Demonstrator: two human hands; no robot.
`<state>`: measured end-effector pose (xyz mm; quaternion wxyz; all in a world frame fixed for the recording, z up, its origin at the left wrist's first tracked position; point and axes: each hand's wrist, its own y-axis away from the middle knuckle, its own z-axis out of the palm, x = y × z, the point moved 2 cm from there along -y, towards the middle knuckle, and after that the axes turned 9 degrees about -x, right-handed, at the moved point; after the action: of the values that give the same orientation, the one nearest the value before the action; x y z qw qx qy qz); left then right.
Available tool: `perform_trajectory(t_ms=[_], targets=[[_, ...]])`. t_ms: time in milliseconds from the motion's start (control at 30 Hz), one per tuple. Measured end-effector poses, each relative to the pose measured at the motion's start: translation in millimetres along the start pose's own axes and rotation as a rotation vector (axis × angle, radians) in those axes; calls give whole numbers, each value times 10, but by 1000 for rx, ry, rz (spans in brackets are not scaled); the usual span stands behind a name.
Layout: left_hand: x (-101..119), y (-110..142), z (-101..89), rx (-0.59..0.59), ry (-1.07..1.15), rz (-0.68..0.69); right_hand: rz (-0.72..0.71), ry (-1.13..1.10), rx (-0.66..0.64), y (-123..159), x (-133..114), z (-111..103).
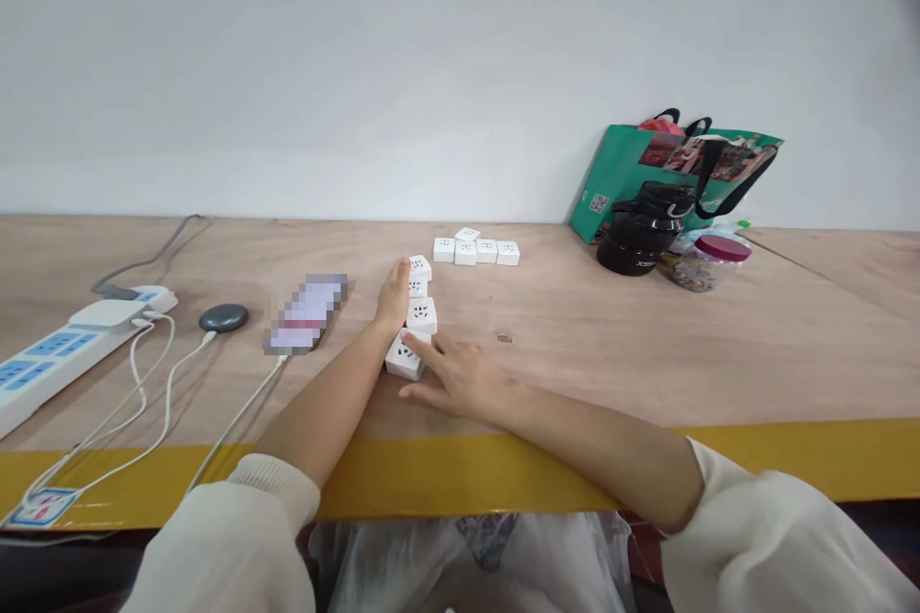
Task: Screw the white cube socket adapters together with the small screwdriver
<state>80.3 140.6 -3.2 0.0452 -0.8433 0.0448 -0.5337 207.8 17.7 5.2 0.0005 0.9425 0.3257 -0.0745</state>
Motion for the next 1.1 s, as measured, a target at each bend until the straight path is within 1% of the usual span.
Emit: perform_trajectory(t_ms=[67, 133, 200, 233, 267, 300, 333, 400, 433, 467, 500, 533, 567, 600, 667, 700, 733, 800, 867, 1033, 1100], targets=[[29, 41, -51, 64, -26, 50, -6, 22, -10, -37, 0, 38], [81, 124, -111, 127, -50, 108, -26, 28, -18, 4, 103, 50], [165, 250, -143, 145, -86, 197, -51, 8, -22, 111, 282, 34], [221, 325, -136, 116, -113, 267, -53, -8, -18, 175, 386, 15], [295, 407, -101, 23, -209, 405, -47, -28, -16, 237, 489, -7], [362, 490, -52, -86, -310, 514, -33, -52, -22, 293, 587, -31], [415, 568, 8, -202, -419, 577, -24, -79, -29, 337, 671, -56], [484, 699, 129, -392, -649, 636, -25, -137, -47, 391, 790, -110], [500, 745, 178, -455, -736, 636, -24, -179, -43, 402, 830, -138], [504, 775, 215, -488, -798, 614, -15, -232, -20, 406, 860, -170], [498, 795, 245, -517, -833, 585, 11, -297, 33, 407, 885, -205], [486, 805, 268, -539, -841, 553, 53, -375, 129, 409, 909, -246], [469, 812, 286, -560, -826, 526, 101, -470, 270, 416, 932, -291], [452, 817, 304, -586, -791, 507, 144, -574, 439, 430, 952, -336], [418, 832, 342, -643, -684, 486, 191, -783, 764, 465, 976, -404], [403, 842, 363, -667, -625, 477, 197, -873, 872, 476, 977, -423], [390, 853, 384, -690, -570, 470, 199, -941, 927, 478, 971, -431], [368, 874, 425, -723, -489, 468, 204, -996, 920, 462, 939, -427], [352, 887, 453, -728, -451, 487, 204, -982, 892, 443, 900, -407], [330, 892, 470, -726, -437, 527, 129, -939, 955, 421, 829, -357], [330, 897, 471, -721, -441, 525, 88, -900, 950, 416, 814, -346]])
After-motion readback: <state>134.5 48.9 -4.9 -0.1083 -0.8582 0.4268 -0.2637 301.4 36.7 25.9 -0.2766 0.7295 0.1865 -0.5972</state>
